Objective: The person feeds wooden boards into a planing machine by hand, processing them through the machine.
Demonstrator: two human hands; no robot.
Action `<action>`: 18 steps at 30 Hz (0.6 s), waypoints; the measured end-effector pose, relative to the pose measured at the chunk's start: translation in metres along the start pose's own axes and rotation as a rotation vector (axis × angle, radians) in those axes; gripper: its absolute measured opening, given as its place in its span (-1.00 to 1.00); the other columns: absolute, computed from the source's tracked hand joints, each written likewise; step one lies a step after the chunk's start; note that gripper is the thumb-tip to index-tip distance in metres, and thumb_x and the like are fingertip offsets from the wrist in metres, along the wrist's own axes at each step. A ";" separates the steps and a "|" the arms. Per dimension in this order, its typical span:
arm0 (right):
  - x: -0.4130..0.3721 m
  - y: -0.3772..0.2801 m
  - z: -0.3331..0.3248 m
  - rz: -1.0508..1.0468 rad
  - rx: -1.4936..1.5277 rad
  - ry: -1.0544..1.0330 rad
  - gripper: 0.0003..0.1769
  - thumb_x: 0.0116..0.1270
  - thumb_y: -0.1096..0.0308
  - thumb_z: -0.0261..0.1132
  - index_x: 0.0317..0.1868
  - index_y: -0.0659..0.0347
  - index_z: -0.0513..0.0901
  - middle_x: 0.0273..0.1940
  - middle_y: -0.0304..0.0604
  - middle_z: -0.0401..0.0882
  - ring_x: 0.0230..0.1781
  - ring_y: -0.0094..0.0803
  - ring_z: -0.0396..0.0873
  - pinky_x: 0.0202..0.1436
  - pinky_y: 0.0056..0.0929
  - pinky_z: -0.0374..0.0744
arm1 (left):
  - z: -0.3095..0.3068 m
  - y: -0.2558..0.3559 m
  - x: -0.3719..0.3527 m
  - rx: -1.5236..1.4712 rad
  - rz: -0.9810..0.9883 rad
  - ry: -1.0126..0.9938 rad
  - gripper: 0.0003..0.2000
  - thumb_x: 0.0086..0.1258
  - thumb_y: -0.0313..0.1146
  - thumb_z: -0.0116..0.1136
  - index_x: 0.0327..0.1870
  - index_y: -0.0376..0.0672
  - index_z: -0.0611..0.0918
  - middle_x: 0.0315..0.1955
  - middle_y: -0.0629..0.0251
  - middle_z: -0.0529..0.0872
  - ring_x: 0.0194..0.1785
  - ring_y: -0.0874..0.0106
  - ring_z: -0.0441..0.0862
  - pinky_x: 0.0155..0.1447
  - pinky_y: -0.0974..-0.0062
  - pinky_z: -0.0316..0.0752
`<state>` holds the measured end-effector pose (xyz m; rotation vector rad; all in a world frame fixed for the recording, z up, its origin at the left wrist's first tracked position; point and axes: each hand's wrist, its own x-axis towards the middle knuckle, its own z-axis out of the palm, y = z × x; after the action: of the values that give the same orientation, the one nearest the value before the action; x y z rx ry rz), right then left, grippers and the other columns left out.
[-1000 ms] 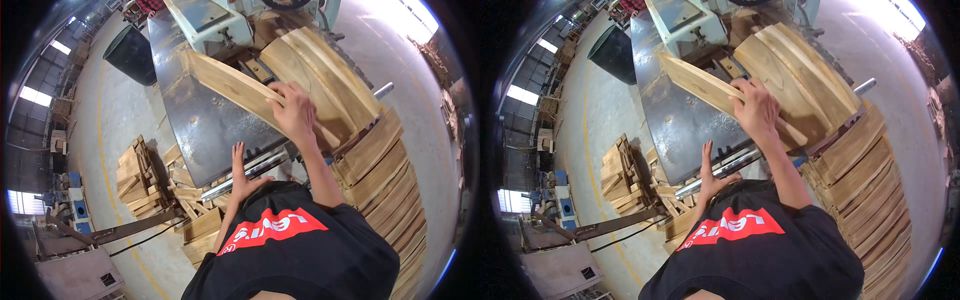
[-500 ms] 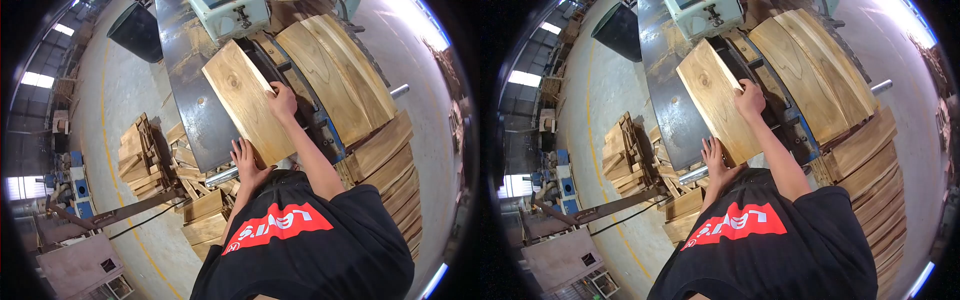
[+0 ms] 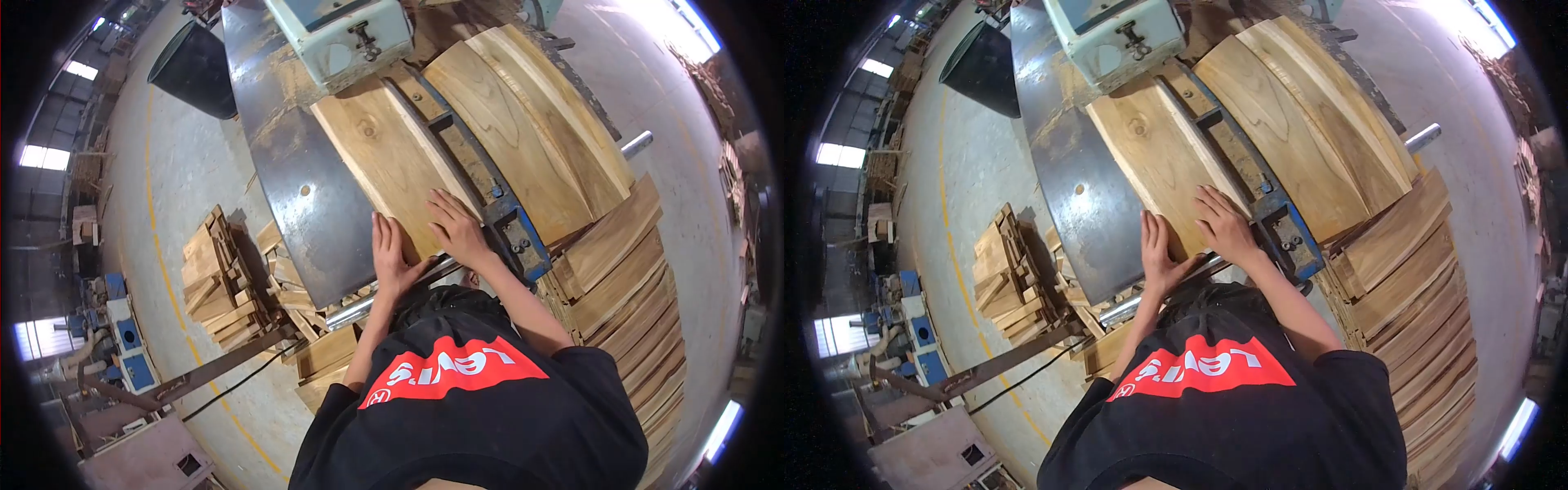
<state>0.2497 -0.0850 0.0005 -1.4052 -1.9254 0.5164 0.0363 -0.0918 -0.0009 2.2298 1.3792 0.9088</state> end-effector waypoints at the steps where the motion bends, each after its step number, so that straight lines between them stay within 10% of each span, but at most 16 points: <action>1: 0.009 0.000 0.005 -0.020 -0.028 0.046 -0.47 0.55 0.36 0.30 0.46 0.35 0.55 0.59 0.13 0.42 0.68 0.07 0.28 0.70 -0.07 0.34 | -0.003 -0.007 0.008 0.060 0.023 -0.011 0.20 -0.06 -0.03 0.76 0.56 -0.55 0.33 0.59 -0.44 0.29 0.75 -0.29 0.05 0.73 -0.13 0.13; 18: 0.192 0.037 0.072 -0.065 -0.018 0.406 -0.80 0.38 0.37 0.40 -0.03 0.21 0.69 0.19 -0.02 0.69 0.20 0.00 0.71 0.24 -0.09 0.68 | -0.013 -0.100 0.125 0.153 0.032 0.062 0.22 0.01 0.14 0.74 0.61 -0.48 0.34 0.62 -0.41 0.27 0.76 -0.25 0.05 0.73 -0.08 0.11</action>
<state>0.1874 0.1133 -0.0167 -1.3349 -1.6426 0.1650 0.0012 0.0645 -0.0108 2.3613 1.4904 0.9178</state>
